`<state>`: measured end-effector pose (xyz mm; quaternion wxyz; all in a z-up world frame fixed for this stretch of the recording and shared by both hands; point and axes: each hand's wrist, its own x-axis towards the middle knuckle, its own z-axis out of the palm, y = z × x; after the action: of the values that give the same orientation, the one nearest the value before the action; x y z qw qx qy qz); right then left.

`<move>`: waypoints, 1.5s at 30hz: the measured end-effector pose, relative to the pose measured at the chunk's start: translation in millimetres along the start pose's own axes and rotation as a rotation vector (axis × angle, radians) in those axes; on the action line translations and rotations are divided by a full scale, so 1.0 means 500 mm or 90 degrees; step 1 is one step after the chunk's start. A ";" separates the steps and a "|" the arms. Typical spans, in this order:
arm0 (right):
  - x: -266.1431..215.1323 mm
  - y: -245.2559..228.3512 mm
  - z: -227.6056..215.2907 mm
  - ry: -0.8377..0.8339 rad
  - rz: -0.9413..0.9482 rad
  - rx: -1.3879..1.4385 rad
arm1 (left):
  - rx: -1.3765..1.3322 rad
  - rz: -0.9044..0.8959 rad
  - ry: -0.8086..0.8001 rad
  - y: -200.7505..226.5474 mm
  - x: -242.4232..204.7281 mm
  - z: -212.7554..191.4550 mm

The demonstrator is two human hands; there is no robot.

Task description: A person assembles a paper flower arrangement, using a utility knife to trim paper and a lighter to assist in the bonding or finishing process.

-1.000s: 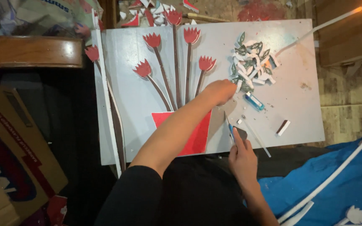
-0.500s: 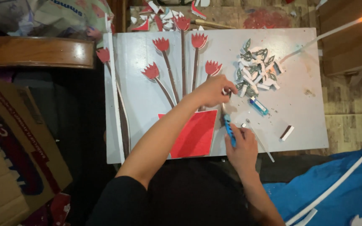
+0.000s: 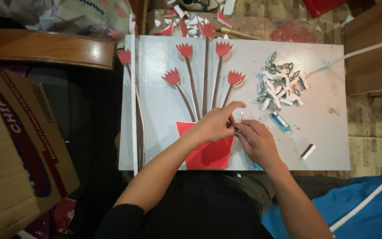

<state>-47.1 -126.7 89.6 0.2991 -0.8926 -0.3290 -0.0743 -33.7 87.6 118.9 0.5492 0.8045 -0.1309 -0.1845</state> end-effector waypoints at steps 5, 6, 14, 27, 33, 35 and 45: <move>0.042 -0.026 -0.001 -0.086 -0.026 0.050 | 0.116 0.030 0.091 -0.035 -0.057 -0.004; 0.046 -0.024 0.003 -0.110 -0.018 0.075 | 0.140 0.031 0.124 -0.040 -0.071 -0.005; 0.181 0.058 -0.019 -0.094 0.092 0.145 | 0.089 -0.020 0.621 -0.212 -0.133 -0.094; 0.541 0.209 0.174 -0.105 0.076 -0.053 | 0.061 -0.079 0.728 -0.336 -0.114 -0.073; 0.597 0.287 0.234 -0.188 0.078 -0.050 | 0.079 -0.088 0.738 -0.321 -0.107 -0.077; 0.605 0.281 0.228 -0.206 0.096 -0.036 | 0.087 -0.087 0.734 -0.311 -0.107 -0.080; 0.627 0.266 0.231 -0.227 0.171 -0.040 | 0.122 -0.082 0.740 -0.325 -0.100 -0.076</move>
<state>271.6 30.2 34.8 0.2155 -0.9363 -0.2526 0.1146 -60.8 198.7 -12.3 0.4433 0.8260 0.2247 0.2658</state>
